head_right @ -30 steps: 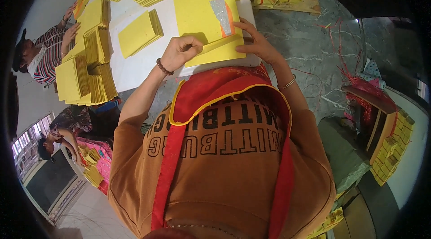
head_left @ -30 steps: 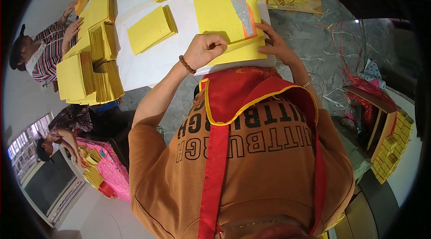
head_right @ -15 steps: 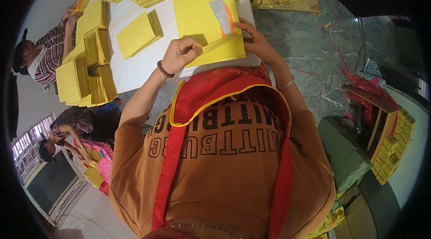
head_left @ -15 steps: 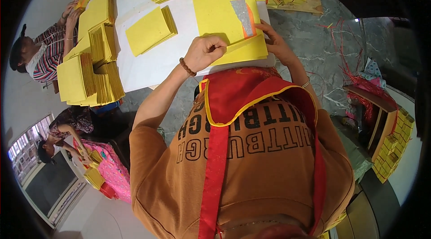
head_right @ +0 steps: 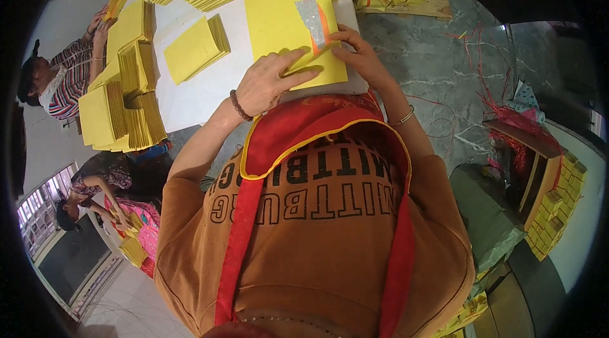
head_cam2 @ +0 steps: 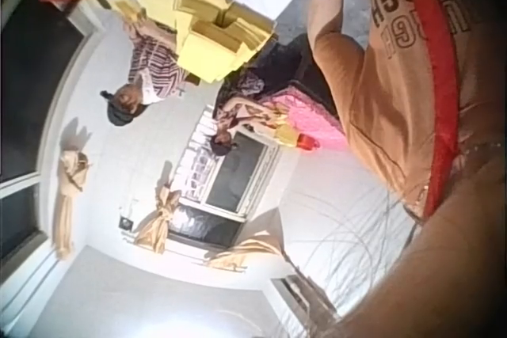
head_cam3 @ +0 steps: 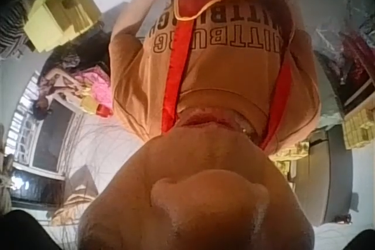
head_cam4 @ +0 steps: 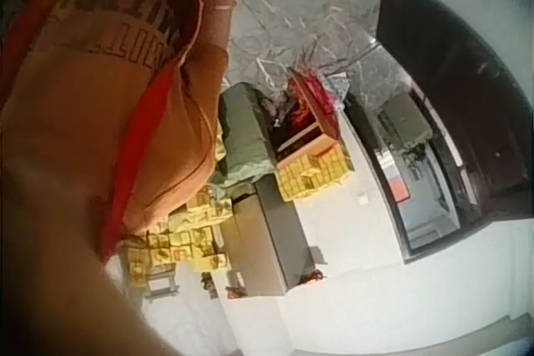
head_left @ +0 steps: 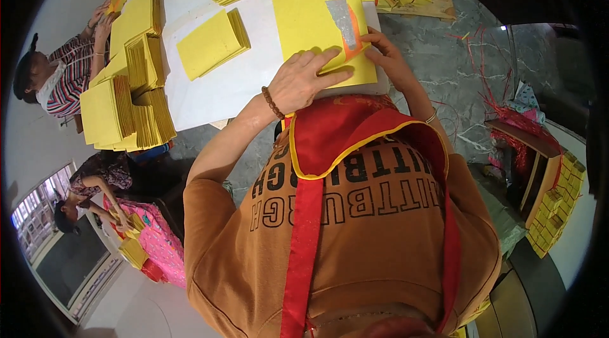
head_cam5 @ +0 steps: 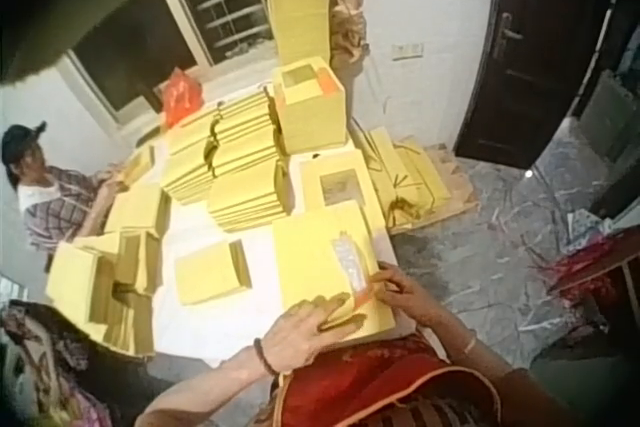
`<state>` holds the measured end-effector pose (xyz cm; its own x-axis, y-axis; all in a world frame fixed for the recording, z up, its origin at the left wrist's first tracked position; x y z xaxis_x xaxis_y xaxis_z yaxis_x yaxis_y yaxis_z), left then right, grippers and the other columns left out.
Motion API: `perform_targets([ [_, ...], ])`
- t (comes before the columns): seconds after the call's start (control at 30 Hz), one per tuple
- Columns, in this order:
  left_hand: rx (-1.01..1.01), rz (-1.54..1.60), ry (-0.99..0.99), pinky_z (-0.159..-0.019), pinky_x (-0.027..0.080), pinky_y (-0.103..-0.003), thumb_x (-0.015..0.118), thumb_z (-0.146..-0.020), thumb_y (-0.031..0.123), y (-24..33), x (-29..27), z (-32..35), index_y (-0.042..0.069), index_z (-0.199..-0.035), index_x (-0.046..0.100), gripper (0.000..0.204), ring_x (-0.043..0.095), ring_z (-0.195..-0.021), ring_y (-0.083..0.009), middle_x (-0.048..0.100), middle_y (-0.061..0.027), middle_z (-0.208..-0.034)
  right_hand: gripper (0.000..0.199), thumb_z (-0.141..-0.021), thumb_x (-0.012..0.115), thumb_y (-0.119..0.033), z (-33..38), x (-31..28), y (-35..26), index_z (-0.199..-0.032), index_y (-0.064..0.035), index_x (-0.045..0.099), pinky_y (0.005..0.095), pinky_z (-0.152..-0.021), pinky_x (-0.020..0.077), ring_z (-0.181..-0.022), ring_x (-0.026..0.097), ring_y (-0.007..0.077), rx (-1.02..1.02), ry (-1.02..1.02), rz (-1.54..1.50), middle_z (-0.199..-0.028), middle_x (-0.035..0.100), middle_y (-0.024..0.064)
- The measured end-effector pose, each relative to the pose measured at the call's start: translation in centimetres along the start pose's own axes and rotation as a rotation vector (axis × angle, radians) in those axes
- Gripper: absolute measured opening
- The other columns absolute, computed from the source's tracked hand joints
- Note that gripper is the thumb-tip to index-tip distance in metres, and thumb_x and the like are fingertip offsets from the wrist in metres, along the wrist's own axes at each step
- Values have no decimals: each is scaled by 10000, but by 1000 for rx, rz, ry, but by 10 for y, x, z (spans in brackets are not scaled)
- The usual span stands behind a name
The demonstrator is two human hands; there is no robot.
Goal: Folding yellow sheets of paper and organizing them into stacks on a workbench.
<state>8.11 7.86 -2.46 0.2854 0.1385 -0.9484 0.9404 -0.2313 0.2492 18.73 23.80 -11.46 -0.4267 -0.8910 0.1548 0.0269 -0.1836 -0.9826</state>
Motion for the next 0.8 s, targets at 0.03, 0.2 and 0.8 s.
perform_targets([
  [0.03, -19, -45, 6, -749, 433, -358, 645, -757, 212, -2, 2, 1, 210, -1249, 511, 510, 508, -905, -260, 483, -83, -1230, 309, -831, 608, -132, 0, 0, -1, -1135, -101, 563, 336, -1014, 306, -1252, 355, 203, -1, 1, 0, -1358, 377, 72],
  [0.2, -48, 9, -12, -802, 372, -343, 683, -699, 307, 0, -4, -3, 199, -1211, 537, 544, 472, -995, -236, 501, -72, -1192, 273, -827, 625, -167, -2, 1, -2, -1082, -73, 597, 328, -1016, 299, -1221, 394, 205, 46, 44, -16, -1332, 410, 85],
  [0.8, -109, 202, 142, -681, 530, -336, 565, -798, 75, -20, -6, -1, 126, -1155, 541, 362, 609, -793, -281, 523, -132, -1186, 348, -837, 586, -126, 2, 0, -3, -1177, -81, 531, 323, -1011, 309, -1247, 363, 199, 0, -5, -45, -1386, 345, 72],
])
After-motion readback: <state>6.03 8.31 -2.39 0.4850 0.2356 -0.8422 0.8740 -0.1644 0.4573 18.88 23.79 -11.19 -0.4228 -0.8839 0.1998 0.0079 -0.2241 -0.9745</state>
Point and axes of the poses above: each hand's wrist, its own z-axis away from the middle knuckle, its own x-axis out of the palm, y = z × x, the point moved 5 cm from there along -z, towards the middle knuckle
